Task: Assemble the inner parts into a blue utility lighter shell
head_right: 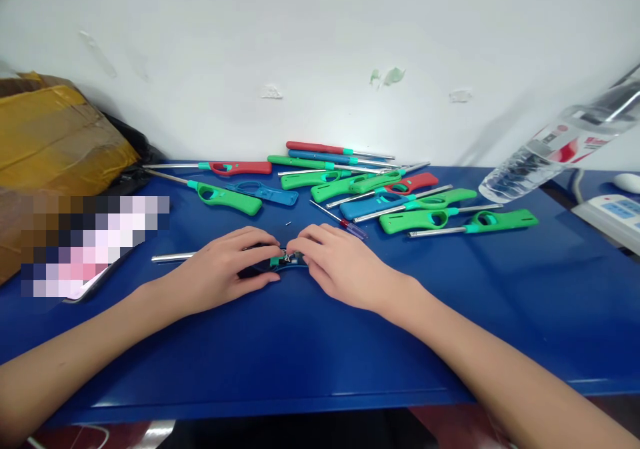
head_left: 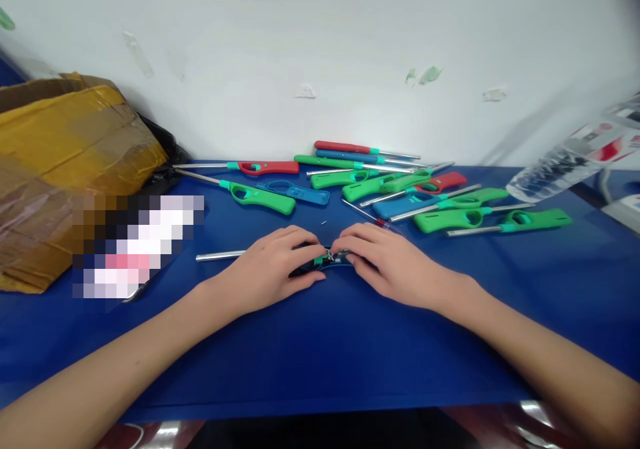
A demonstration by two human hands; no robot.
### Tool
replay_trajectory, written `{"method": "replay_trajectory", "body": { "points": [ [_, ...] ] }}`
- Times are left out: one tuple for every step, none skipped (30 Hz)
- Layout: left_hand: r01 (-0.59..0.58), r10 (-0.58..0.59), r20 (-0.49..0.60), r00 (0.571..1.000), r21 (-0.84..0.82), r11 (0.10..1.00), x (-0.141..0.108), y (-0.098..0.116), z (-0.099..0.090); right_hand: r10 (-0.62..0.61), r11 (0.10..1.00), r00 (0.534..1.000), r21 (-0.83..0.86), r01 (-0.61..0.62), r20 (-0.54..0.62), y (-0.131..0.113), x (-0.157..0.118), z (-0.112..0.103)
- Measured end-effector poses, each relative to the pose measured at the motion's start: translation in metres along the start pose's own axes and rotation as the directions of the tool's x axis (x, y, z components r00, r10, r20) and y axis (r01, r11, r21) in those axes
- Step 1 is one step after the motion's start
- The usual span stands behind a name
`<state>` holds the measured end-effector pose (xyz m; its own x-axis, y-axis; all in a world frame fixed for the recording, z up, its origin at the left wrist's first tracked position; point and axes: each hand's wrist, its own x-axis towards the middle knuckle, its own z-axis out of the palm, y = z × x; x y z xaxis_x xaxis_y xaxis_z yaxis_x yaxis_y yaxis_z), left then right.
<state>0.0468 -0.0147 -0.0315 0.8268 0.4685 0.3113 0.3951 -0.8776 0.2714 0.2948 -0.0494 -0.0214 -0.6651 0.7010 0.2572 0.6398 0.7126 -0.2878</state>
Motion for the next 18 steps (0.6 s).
{"method": "replay_trajectory", "body": {
  "points": [
    [-0.003, 0.003, -0.002, 1.000, 0.000, 1.000, 0.000, 0.000, 0.000, -0.005, 1.000, 1.000, -0.001, 0.005, 0.005, 0.000, 0.000, -0.001],
    [-0.005, 0.005, -0.003, 1.000, -0.001, 1.000, 0.000, 0.000, 0.001, -0.010, 1.000, 1.000, -0.001, 0.010, 0.011, 0.001, 0.001, -0.001],
    [-0.005, 0.005, -0.004, 1.000, -0.001, 1.000, 0.000, 0.000, 0.001, -0.014, 1.000, 1.000, 0.002, 0.014, 0.016, 0.002, 0.001, -0.002],
    [-0.005, 0.005, -0.006, 1.000, -0.003, 1.000, 0.000, -0.001, 0.001, -0.016, 1.000, 1.000, 0.009, 0.016, 0.021, 0.003, 0.001, -0.002],
    [-0.004, 0.004, -0.007, 1.000, -0.005, 1.000, 0.000, -0.001, 0.001, -0.017, 1.000, 1.000, 0.022, 0.016, 0.026, 0.004, 0.001, -0.003],
    [-0.003, 0.003, -0.009, 1.000, -0.007, 1.000, 0.000, -0.001, 0.002, -0.014, 0.999, 0.999, 0.040, 0.013, 0.032, 0.004, 0.001, -0.003],
    [-0.002, 0.002, -0.012, 1.000, -0.008, 1.000, 0.000, -0.001, 0.002, -0.011, 0.998, 0.999, 0.059, 0.009, 0.039, 0.005, 0.002, -0.003],
    [-0.003, 0.003, -0.014, 1.000, -0.010, 1.000, 0.000, -0.001, 0.002, -0.006, 0.997, 0.999, 0.080, 0.003, 0.045, 0.006, 0.003, -0.004],
    [-0.004, 0.003, -0.015, 1.000, -0.010, 1.000, 0.000, -0.001, 0.002, 0.000, 0.995, 0.999, 0.098, -0.005, 0.051, 0.006, 0.003, -0.004],
    [-0.004, 0.004, -0.015, 1.000, -0.011, 1.000, 0.000, -0.001, 0.002, 0.007, 0.993, 0.998, 0.114, -0.013, 0.056, 0.006, 0.004, -0.004],
    [-0.004, 0.004, -0.014, 1.000, -0.010, 1.000, 0.000, -0.001, 0.002, 0.011, 0.992, 0.998, 0.128, -0.019, 0.061, 0.006, 0.006, -0.005],
    [-0.003, 0.003, -0.015, 1.000, -0.008, 1.000, 0.000, -0.001, 0.002, 0.014, 0.990, 0.998, 0.141, -0.023, 0.067, 0.006, 0.007, -0.005],
    [-0.002, 0.002, -0.015, 1.000, -0.005, 1.000, 0.000, -0.001, 0.002, 0.014, 0.988, 0.997, 0.152, -0.025, 0.073, 0.006, 0.008, -0.006],
    [-0.002, 0.002, -0.017, 1.000, -0.001, 1.000, 0.000, -0.001, 0.002, 0.014, 0.987, 0.997, 0.161, -0.027, 0.080, 0.007, 0.010, -0.007],
    [-0.002, 0.002, -0.021, 1.000, 0.003, 1.000, 0.000, -0.001, 0.002, 0.013, 0.985, 0.996, 0.170, -0.028, 0.090, 0.007, 0.011, -0.008],
    [-0.002, 0.003, -0.025, 1.000, 0.007, 1.000, 0.000, -0.001, 0.002, 0.012, 0.983, 0.995, 0.179, -0.030, 0.102, 0.007, 0.012, -0.009],
    [-0.003, 0.003, -0.027, 1.000, 0.011, 1.000, 0.000, -0.001, 0.003, 0.010, 0.982, 0.993, 0.188, -0.031, 0.114, 0.008, 0.013, -0.010],
    [-0.003, 0.004, -0.031, 1.000, 0.016, 1.000, 0.000, -0.001, 0.003, 0.007, 0.980, 0.992, 0.198, -0.032, 0.125, 0.008, 0.013, -0.011]
  ]
}}
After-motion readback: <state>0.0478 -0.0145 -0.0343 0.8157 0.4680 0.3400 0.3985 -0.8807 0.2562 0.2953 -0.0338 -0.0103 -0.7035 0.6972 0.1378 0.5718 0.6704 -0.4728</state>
